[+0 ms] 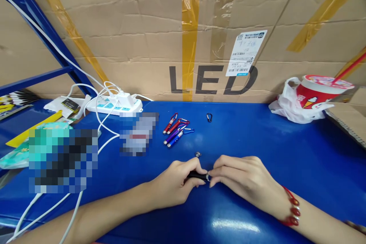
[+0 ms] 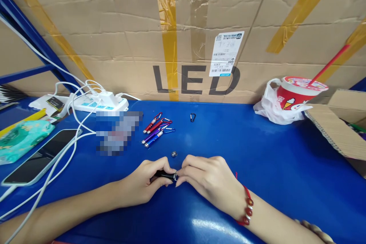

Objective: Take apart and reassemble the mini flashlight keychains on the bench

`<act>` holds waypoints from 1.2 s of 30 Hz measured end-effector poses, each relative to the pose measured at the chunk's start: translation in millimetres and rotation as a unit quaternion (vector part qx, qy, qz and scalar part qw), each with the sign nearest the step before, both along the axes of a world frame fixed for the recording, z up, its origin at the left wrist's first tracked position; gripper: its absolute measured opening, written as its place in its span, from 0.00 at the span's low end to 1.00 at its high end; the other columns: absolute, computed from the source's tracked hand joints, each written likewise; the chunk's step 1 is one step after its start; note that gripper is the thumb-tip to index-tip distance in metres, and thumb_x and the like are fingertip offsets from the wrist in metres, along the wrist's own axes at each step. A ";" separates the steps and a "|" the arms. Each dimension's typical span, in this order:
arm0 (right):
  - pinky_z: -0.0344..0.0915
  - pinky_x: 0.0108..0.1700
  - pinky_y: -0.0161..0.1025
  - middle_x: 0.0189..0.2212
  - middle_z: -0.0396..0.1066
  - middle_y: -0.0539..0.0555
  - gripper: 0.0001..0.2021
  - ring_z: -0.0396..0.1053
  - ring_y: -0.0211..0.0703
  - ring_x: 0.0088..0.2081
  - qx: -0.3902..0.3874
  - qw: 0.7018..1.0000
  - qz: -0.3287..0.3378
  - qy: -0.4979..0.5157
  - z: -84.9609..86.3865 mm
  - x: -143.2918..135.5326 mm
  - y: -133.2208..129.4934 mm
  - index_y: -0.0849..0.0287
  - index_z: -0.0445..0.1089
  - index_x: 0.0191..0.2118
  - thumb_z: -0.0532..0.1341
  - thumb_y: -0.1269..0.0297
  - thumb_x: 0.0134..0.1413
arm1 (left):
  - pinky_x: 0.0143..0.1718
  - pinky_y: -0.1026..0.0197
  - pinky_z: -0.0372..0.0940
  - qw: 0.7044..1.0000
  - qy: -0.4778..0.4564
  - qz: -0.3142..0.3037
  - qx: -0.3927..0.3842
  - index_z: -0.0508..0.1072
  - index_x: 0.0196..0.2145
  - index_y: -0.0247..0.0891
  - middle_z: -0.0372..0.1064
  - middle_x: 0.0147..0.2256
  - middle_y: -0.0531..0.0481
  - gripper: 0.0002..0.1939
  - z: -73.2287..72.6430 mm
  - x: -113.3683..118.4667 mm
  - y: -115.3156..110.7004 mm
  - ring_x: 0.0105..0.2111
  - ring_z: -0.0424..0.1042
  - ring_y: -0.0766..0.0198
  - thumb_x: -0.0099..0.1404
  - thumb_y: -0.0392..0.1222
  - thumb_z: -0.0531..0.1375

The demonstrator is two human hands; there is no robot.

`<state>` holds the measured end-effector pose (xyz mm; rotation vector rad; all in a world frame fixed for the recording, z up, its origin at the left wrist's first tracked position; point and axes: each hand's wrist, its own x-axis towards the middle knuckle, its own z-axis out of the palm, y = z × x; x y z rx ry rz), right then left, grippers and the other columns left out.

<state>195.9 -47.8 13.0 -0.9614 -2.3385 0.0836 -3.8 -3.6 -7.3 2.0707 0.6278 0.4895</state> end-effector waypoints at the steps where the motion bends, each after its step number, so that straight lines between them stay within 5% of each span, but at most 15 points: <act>1: 0.58 0.24 0.27 0.27 0.71 0.48 0.13 0.68 0.30 0.25 -0.029 0.999 -0.003 0.022 -0.4 -0.8 0.1 0.57 0.72 0.30 0.52 0.65 0.61 | 0.24 0.69 0.57 1.000 0.002 -0.002 0.006 0.63 0.32 0.37 0.69 0.29 0.52 0.02 -0.3 -0.2 -0.4 0.24 0.66 0.69 0.61 0.33 0.54; 7: 0.62 0.28 0.27 0.26 0.71 0.49 0.10 0.68 0.31 0.26 -0.179 0.977 -0.025 0.114 -5.7 -3.3 3.2 0.58 0.73 0.27 0.59 0.61 0.54 | 0.29 0.70 0.59 1.000 0.003 -0.015 0.027 0.63 0.32 0.38 0.70 0.32 0.52 0.04 1.0 -1.0 -1.9 0.29 0.68 0.68 0.62 0.31 0.52; 17: 0.60 0.24 0.29 0.23 0.70 0.51 0.14 0.65 0.33 0.23 -0.233 0.963 -0.062 0.124 -8.0 -5.3 7.0 0.60 0.73 0.26 0.60 0.55 0.51 | 0.25 0.71 0.56 0.999 -0.008 -0.006 0.046 0.64 0.32 0.37 0.68 0.31 0.53 0.06 -1.3 -0.5 -0.4 0.25 0.65 0.71 0.60 0.28 0.52; 24: 0.59 0.17 0.28 0.23 0.68 0.50 0.15 0.63 0.29 0.15 -0.328 0.923 -0.083 0.185 -6.2 -6.9 9.2 0.62 0.72 0.25 0.61 0.54 0.49 | 0.23 0.71 0.58 1.000 -0.015 0.009 0.007 0.65 0.34 0.36 0.64 0.26 0.54 0.06 0.0 1.3 0.6 0.23 0.64 0.70 0.60 0.29 0.52; 30: 0.59 0.19 0.28 0.23 0.69 0.50 0.15 0.63 0.28 0.15 -0.307 0.930 -0.074 0.187 -2.8 -2.6 9.8 0.63 0.72 0.25 0.62 0.54 0.48 | 0.26 0.70 0.62 0.999 -0.023 0.027 -0.009 0.65 0.36 0.36 0.67 0.28 0.52 0.04 1.2 3.9 -0.1 0.25 0.67 0.69 0.61 0.33 0.53; 36: 0.61 0.27 0.28 0.24 0.70 0.50 0.13 0.66 0.32 0.24 -0.209 0.971 -0.033 0.114 0.0 -0.5 9.8 0.61 0.73 0.26 0.59 0.58 0.53 | 0.26 0.70 0.62 1.000 -0.001 0.024 0.015 0.64 0.32 0.37 0.70 0.30 0.52 0.01 -0.3 1.9 -0.6 0.25 0.68 0.69 0.62 0.35 0.53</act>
